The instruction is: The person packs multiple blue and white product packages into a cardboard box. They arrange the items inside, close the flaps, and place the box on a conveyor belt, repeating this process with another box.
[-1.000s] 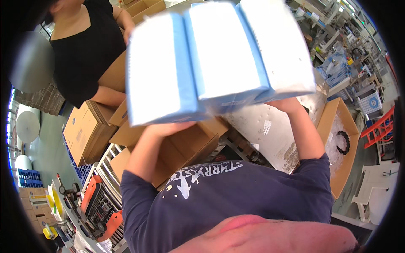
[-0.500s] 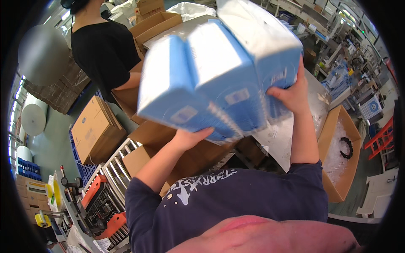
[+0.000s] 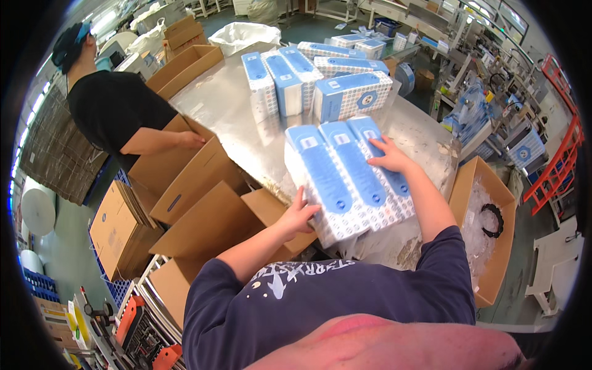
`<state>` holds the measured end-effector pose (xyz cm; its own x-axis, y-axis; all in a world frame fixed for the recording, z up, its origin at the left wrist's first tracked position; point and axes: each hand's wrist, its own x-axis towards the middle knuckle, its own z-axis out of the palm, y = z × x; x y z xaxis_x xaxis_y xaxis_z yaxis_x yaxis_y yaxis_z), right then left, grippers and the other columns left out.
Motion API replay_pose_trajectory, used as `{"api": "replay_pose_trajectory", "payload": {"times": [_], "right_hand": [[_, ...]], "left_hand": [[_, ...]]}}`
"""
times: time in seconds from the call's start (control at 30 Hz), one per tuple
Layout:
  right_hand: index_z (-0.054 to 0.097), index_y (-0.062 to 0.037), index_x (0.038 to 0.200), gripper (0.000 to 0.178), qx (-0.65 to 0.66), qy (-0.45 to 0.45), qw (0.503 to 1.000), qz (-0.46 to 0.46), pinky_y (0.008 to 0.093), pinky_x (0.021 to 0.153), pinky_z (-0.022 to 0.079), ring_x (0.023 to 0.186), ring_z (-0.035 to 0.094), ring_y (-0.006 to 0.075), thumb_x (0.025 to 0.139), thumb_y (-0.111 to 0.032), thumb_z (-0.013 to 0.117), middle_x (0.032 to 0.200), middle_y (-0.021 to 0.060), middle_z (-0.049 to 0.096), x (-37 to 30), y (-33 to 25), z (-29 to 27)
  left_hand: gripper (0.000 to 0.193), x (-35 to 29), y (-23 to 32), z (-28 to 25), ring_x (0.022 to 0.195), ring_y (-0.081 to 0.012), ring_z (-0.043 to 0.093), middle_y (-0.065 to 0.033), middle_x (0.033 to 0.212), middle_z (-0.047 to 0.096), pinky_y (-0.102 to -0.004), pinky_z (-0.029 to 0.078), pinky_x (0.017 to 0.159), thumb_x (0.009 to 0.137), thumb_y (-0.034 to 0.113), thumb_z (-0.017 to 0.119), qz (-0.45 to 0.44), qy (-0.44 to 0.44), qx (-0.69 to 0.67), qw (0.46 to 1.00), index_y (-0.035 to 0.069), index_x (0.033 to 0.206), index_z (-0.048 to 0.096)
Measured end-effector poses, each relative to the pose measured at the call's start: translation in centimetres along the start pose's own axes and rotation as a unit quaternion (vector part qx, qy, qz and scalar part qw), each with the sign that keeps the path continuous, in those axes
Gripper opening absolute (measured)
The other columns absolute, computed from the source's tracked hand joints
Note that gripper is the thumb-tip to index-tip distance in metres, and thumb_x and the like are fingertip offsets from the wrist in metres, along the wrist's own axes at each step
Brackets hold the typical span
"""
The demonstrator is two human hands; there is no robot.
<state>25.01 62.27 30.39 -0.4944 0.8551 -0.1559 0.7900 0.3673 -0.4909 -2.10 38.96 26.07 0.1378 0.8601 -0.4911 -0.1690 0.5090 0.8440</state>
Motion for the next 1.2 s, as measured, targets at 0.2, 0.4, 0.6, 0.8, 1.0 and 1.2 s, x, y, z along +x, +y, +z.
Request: {"api": "replay_pose_trajectory", "payload": {"times": [0.2, 0.4, 0.6, 0.8, 1.0, 1.2], "right_hand": [[0.032, -0.0291, 0.145, 0.09, -0.139, 0.034, 0.988, 0.059, 0.0412, 0.103, 0.038, 0.128, 0.039, 0.0414, 0.064, -0.035, 0.072, 0.146, 0.0269, 0.025, 4.2, -5.3, 0.5], [0.041, -0.032, 0.139, 0.082, -0.066, 0.108, 0.992, 0.007, 0.0401, 0.092, 0.046, 0.112, 0.053, 0.0378, 0.064, -0.012, 0.068, 0.129, 0.0205, 0.044, 6.7, -2.9, -3.5], [0.06, -0.0129, 0.119, 0.054, -0.19, 0.537, 0.766, -0.297, 0.0455, 0.088, 0.046, 0.104, 0.054, 0.0365, 0.066, -0.007, 0.068, 0.127, 0.0197, 0.044, -4.4, -12.4, -11.7], [0.057, -0.0032, 0.119, 0.042, -0.293, 0.687, 0.634, -0.203, 0.0461, 0.088, 0.045, 0.101, 0.056, 0.0366, 0.078, -0.008, 0.063, 0.112, 0.0212, 0.057, 6.3, -13.8, -20.5], [0.06, -0.0128, 0.115, 0.041, -0.196, 0.483, 0.81, -0.269, 0.0421, 0.089, 0.046, 0.104, 0.056, 0.0308, 0.075, -0.013, 0.066, 0.104, 0.0105, 0.062, 14.4, -12.1, -14.0], [0.062, -0.0118, 0.116, 0.048, -0.166, 0.249, 0.938, -0.176, 0.0417, 0.091, 0.046, 0.109, 0.054, 0.0316, 0.07, -0.022, 0.072, 0.114, 0.0091, 0.06, 18.6, -5.9, -8.1]], "left_hand": [[0.077, 2.2, 1.7, -2.8, 0.136, -0.0381, 0.026, -0.013, 0.151, 0.023, -0.0554, 0.043, 0.091, 0.095, 0.047, 0.045, 0.032, 0.045, 0.0, 0.998, 0.023, 0.15, -0.003], [0.062, 15.3, -3.5, -9.3, 0.118, -0.0257, 0.048, -0.0167, 0.137, 0.044, -0.038, 0.046, 0.09, 0.098, 0.047, 0.035, 0.087, 0.212, -0.182, 0.956, 0.011, 0.147, 0.024], [0.039, 15.8, -3.9, -10.0, 0.078, -0.0161, 0.059, -0.0097, 0.101, 0.057, -0.0291, 0.051, 0.068, 0.098, 0.034, 0.042, 0.103, 0.287, -0.155, 0.94, 0.002, 0.119, 0.05], [0.029, 16.3, -2.7, -8.6, 0.061, -0.015, 0.059, -0.0055, 0.078, 0.057, -0.0258, 0.05, 0.054, 0.097, 0.026, 0.049, 0.155, 0.303, -0.022, 0.94, -0.001, 0.105, 0.055], [0.03, 16.1, -4.2, -9.8, 0.062, -0.0136, 0.059, -0.0096, 0.085, 0.061, -0.0263, 0.049, 0.052, 0.095, 0.023, 0.052, 0.169, 0.296, -0.065, 0.938, -0.003, 0.109, 0.053], [0.026, 15.5, -3.8, -9.2, 0.062, -0.0101, 0.055, -0.0061, 0.083, 0.059, -0.0237, 0.048, 0.054, 0.095, 0.019, 0.054, 0.176, 0.276, -0.05, 0.943, -0.003, 0.108, 0.054]]}}
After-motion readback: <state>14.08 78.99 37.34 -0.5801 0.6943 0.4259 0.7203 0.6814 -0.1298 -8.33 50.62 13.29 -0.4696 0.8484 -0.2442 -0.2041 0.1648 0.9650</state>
